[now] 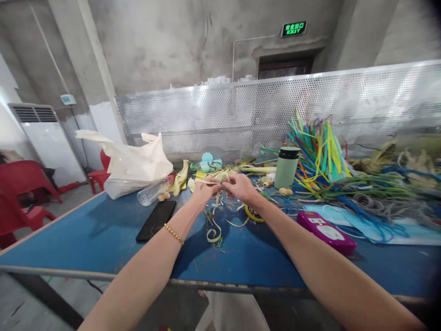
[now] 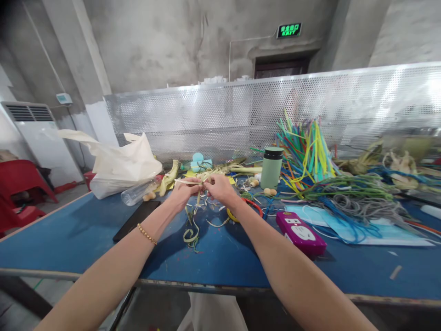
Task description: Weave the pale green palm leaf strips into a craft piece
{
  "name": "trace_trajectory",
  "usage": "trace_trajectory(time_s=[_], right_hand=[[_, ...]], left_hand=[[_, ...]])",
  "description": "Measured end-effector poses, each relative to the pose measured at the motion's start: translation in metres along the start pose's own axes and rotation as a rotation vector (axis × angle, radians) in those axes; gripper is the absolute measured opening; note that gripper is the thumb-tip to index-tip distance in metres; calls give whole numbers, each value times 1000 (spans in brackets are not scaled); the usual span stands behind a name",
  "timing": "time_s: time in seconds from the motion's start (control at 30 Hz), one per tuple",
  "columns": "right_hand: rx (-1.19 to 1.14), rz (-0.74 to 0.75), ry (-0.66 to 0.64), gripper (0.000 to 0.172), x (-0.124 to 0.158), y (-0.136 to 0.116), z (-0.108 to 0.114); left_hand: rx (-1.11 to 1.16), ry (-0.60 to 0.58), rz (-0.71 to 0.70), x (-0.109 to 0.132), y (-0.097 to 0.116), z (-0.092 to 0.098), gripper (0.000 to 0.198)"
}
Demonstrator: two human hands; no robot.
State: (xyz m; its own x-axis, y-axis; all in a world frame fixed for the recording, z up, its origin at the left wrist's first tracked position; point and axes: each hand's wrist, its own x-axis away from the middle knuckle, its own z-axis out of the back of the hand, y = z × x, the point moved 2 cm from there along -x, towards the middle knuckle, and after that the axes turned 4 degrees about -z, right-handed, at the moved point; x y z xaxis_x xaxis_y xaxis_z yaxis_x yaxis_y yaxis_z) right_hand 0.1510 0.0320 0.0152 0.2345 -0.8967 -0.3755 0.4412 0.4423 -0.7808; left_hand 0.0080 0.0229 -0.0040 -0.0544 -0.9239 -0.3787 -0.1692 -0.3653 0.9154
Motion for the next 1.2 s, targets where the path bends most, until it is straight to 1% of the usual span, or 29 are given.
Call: trace_trajectory(time_s=[0.13,0.27,0.47,0.6,0.77,0.83,0.9,1.0,1.07,1.2], right_hand=[[112,33,9,16,3,-6,0],[186,55,1,16,3,-8,-3],[311,137,-2,22,3,-13,-5],[370,120,-22,20,6,-19,-3],[385,125,-48,18,7,-23,-1],[365,139,-47,18,6,-20,-1],[290,147,-50,17,4,-13,-2],[63,95,-67,13,0,-2,-3],[-47,65,-64,14,-3,4,-3],[-107,62,-78,18,-5,6,-1]], left_hand=[[18,-2,-7,-1,-1,1,21],[15,-14,-14,-2,-1,2,16],[33,-7,6,-2,1,4,11],[31,-19,12,-1,4,4,14],[26,-28,17,-1,5,4,13],[29,-34,9,-1,6,5,12],[34,-42,4,-2,6,6,11],[81,-103,11,-2,7,6,14],[132,-137,16,-2,7,5,18],[167,-130,12,-1,10,3,19]])
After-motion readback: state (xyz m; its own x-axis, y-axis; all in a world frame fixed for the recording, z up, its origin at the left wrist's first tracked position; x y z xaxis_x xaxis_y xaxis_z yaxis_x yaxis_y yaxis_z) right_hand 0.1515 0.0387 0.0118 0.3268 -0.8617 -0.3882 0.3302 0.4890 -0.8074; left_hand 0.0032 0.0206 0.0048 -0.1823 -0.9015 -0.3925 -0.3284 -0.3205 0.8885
